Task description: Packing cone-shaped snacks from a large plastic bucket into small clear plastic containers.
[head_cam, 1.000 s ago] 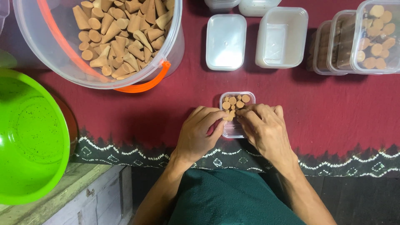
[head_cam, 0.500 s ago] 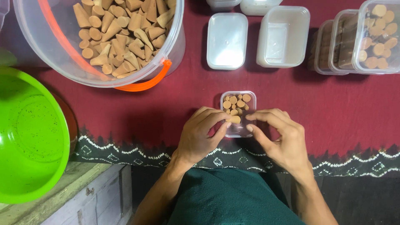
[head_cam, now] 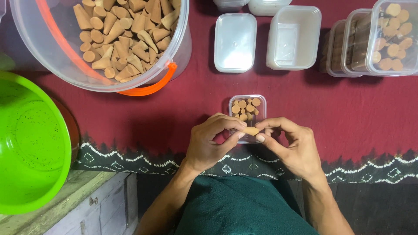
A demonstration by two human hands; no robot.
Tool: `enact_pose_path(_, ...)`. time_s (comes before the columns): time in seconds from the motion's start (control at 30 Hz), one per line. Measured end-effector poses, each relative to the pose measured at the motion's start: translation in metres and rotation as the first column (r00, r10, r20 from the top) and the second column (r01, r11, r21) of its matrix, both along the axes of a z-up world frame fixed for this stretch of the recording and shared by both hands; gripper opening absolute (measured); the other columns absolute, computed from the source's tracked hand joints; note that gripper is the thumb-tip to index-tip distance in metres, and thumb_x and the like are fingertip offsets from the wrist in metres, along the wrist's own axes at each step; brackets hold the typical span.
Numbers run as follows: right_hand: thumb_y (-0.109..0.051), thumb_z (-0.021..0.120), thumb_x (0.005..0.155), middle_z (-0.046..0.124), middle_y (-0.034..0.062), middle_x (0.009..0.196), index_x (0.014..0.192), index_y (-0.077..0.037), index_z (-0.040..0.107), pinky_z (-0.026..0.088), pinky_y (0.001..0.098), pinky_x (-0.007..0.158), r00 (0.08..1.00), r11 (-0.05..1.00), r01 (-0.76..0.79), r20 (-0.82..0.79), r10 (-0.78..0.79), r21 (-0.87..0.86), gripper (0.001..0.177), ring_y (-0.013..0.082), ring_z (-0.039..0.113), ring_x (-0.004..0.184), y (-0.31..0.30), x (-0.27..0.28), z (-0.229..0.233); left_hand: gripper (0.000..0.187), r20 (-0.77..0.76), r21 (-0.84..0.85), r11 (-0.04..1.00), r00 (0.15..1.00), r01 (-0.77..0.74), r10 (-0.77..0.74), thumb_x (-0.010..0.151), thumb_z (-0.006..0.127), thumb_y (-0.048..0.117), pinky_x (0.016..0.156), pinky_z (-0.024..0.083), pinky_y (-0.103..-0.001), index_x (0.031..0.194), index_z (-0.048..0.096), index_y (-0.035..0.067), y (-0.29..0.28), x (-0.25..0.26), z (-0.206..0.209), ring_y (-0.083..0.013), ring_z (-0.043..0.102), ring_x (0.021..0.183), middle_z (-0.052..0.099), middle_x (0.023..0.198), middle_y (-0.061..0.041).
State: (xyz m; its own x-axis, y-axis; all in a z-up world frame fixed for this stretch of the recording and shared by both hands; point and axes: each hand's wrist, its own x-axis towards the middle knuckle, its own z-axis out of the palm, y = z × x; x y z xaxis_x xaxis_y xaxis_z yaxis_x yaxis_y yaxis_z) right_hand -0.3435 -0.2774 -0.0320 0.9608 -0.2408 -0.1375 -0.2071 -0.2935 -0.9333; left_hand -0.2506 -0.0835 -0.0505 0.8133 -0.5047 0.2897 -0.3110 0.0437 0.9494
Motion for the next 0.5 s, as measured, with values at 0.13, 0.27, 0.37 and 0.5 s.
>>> enact_pose_path(0.13, 0.000, 0.081, 0.081, 0.066, 0.0044, 0.067, 0.103, -0.005, 0.079, 0.053, 0.0280, 0.072, 1.000, 0.993, 0.020, 0.016, -0.022, 0.113, 0.023, 0.0104, 0.057, 0.070, 0.0004, -0.0014, -0.0042, 0.015, 0.033, -0.013, 1.000, 0.999, 0.006, -0.006, 0.086, 0.076, -0.004, 0.073, 0.059, -0.032, 0.093, 0.075, 0.009, -0.0015, 0.0018, 0.0020, -0.0219, 0.071, 0.078, 0.075, 0.091, -0.005)
enact_pose_path(0.27, 0.004, 0.082, 0.080, 0.063, 0.0060, 0.071, 0.103, 0.001, 0.078, 0.053, 0.0284, 0.075, 0.997, 0.976, 0.049, 0.045, -0.060, 0.214, 0.023, 0.0121, 0.056, 0.074, 0.0015, -0.0028, -0.0053, 0.017, 0.046, -0.028, 0.999, 0.998, 0.038, -0.037, 0.086, 0.075, -0.005, 0.074, 0.059, -0.032, 0.095, 0.075, 0.009, -0.0024, 0.0012, 0.0009, -0.0217, 0.071, 0.080, 0.074, 0.092, -0.005)
enact_pose_path(0.37, 0.004, 0.081, 0.081, 0.062, 0.0070, 0.072, 0.102, 0.002, 0.077, 0.052, 0.0297, 0.075, 0.995, 0.975, 0.058, 0.063, -0.072, 0.214, 0.021, 0.0132, 0.054, 0.074, 0.0001, -0.0043, -0.0076, 0.020, 0.037, -0.012, 0.999, 0.999, 0.039, -0.039, 0.084, 0.078, -0.004, 0.074, 0.059, -0.033, 0.099, 0.074, 0.009, -0.0004, -0.0005, 0.0017, -0.0214, 0.071, 0.081, 0.073, 0.092, -0.006)
enact_pose_path(0.5, 0.002, 0.079, 0.085, 0.062, 0.0067, 0.071, 0.101, 0.002, 0.078, 0.051, 0.0286, 0.074, 0.996, 0.977, 0.072, 0.044, -0.082, 0.200, 0.016, 0.0117, 0.054, 0.075, -0.0020, -0.0063, -0.0103, 0.020, 0.045, 0.013, 0.999, 0.998, 0.038, -0.039, 0.085, 0.079, -0.002, 0.072, 0.058, -0.032, 0.101, 0.075, 0.010, -0.0014, 0.0000, 0.0028, -0.0212, 0.071, 0.082, 0.073, 0.096, -0.006)
